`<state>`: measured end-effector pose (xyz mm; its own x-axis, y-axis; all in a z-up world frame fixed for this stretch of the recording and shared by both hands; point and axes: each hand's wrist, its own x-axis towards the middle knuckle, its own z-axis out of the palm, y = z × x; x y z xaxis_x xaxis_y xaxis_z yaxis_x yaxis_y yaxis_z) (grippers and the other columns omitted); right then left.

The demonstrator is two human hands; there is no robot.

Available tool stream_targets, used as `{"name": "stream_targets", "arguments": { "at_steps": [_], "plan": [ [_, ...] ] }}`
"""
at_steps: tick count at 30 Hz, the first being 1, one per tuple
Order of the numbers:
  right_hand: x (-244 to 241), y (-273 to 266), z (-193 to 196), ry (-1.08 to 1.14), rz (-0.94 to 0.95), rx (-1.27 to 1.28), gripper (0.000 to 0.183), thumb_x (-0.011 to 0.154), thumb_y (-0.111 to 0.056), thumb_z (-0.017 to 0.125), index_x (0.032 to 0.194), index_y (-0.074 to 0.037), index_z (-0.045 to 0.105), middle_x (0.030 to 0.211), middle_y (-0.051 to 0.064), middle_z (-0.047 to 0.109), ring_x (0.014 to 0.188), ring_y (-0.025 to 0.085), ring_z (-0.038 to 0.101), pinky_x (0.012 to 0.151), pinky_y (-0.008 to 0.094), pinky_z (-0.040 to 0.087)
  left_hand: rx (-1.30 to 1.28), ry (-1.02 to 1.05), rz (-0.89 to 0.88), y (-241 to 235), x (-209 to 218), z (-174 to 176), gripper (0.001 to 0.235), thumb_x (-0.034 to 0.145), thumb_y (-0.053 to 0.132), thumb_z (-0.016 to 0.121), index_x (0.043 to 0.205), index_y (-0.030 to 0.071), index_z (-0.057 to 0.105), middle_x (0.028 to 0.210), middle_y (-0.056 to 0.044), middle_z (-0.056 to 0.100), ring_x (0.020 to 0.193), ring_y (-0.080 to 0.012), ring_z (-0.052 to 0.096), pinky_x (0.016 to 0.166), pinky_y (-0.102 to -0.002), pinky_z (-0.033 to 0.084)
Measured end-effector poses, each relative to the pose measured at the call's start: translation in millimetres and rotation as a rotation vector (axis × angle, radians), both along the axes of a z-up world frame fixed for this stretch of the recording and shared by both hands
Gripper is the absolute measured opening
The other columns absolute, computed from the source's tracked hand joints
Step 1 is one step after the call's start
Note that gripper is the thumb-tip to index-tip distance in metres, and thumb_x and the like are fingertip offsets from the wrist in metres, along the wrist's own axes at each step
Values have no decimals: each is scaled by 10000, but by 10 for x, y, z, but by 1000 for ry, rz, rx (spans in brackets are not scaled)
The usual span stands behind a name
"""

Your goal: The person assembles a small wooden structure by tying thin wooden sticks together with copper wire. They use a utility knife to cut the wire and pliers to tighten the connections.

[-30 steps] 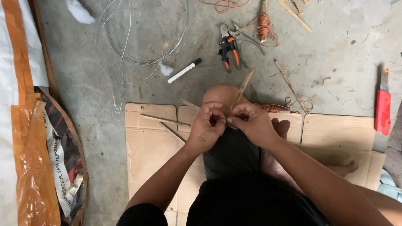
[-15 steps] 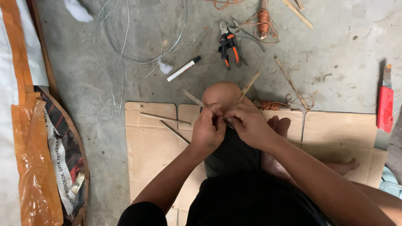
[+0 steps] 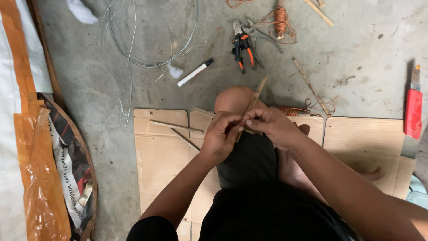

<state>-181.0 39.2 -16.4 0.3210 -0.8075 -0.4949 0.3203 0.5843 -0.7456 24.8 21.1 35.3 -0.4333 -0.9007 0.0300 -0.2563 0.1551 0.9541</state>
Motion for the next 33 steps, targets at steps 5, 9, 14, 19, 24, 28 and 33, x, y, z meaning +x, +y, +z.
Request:
{"name": "stream_targets", "arguments": {
  "at_steps": [5,9,14,19,24,28,33],
  "plan": [
    [47,14,18,13,-28,-24,171,965,-129,688,1068,6,711,967,27,709,893,92,643,814,250,518,48,-86,48,-22,-63,141,346,859,17,805,1166,31,646,1046,-83,632,822,-168,673,695,-266,569],
    [86,-5,111,95,-40,-56,190,961,-154,685,1067,1,714,994,8,729,935,80,668,855,237,527,-34,-195,118,-5,-103,161,140,942,62,765,1073,60,714,966,-67,695,744,-155,687,639,-277,559],
    [5,-85,320,489,92,-137,205,943,-199,693,1080,-61,758,888,28,760,816,97,683,749,266,545,-53,-188,117,-19,-20,167,30,993,69,701,1001,46,682,936,-65,683,773,-158,674,669,-301,549],
    [-105,-123,466,687,172,-275,193,892,-229,721,1005,-83,779,847,75,765,755,161,730,703,307,559,63,-266,98,33,139,171,64,974,61,686,971,30,630,902,-77,653,706,-158,633,609,-296,521],
    [6,-69,495,856,232,-241,183,857,-243,723,947,-95,781,758,127,734,672,258,726,635,373,550,115,-380,129,70,183,87,143,963,69,703,894,31,583,843,-83,641,642,-152,591,565,-312,491],
    [84,14,452,887,123,-397,160,845,-205,716,869,-51,751,737,143,709,638,287,706,599,399,541,80,-268,119,115,165,51,116,942,32,680,909,28,569,894,-78,645,669,-111,599,580,-285,508],
    [97,65,365,936,122,-465,171,804,-221,755,830,-53,738,738,140,704,660,281,704,604,388,539,331,71,4,95,90,-28,92,1011,63,616,943,37,561,1092,-95,727,720,-87,549,628,-250,483]
  ]
}}
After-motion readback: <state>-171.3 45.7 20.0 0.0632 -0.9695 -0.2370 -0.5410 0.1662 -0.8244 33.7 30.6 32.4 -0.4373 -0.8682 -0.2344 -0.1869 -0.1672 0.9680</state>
